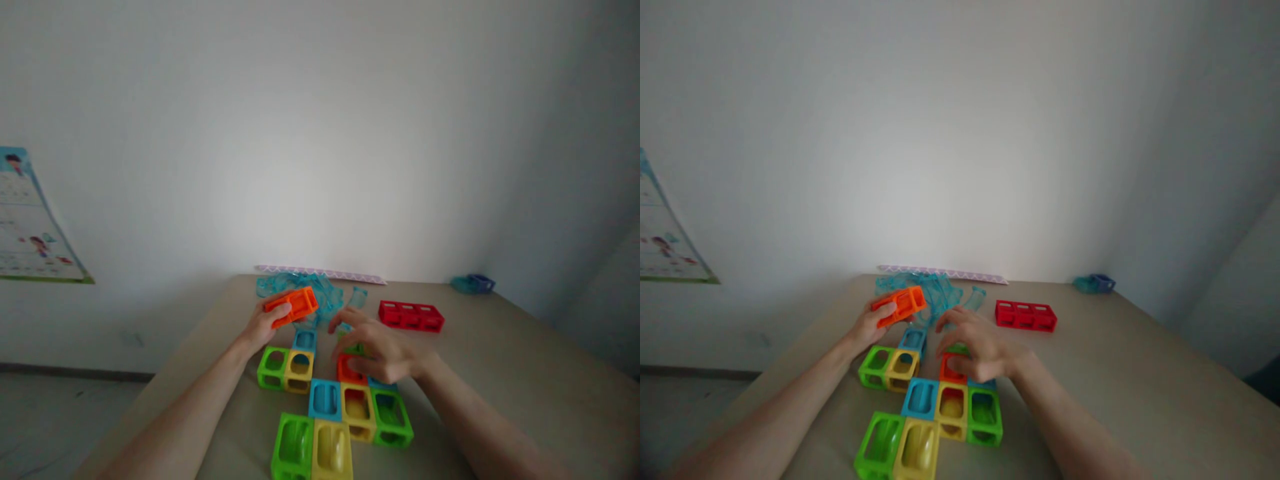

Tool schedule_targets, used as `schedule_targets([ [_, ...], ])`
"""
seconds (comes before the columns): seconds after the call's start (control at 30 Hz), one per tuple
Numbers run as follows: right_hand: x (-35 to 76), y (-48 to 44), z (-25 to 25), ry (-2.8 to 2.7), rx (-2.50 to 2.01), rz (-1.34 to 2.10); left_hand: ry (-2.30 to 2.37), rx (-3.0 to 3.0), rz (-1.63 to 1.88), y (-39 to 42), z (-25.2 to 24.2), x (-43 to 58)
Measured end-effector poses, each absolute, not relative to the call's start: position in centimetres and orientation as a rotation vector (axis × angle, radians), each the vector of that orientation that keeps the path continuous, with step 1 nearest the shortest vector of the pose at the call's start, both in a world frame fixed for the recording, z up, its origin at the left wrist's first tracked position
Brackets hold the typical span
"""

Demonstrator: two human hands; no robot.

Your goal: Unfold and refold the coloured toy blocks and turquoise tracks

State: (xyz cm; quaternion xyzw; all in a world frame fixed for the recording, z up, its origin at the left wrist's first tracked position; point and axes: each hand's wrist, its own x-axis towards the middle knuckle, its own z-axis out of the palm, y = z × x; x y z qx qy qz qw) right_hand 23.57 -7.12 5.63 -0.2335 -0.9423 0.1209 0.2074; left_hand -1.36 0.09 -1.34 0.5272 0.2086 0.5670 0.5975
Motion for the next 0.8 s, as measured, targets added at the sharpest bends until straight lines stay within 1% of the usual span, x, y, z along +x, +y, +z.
schedule_targets([
  [0.2, 22.3, -6.8, 3.5, -2.636, -0.588, 0.451, 0.516, 1.261, 1.203, 0.3, -2.5, -1.2],
  [0.37, 22.3, -6.6, 3.3, -2.604, -0.632, 0.493, 0.576, 1.354, 1.215, 0.6, -3.0, -1.4],
  [0.67, 22.3, -6.0, 2.4, -2.505, -0.664, 0.535, 0.578, 1.334, 1.224, 0.6, -2.8, -1.3],
  [0.8, 22.5, -5.8, 1.6, -2.314, -0.702, 0.617, 0.57, 1.331, 1.247, 0.7, -2.7, -1.4],
])
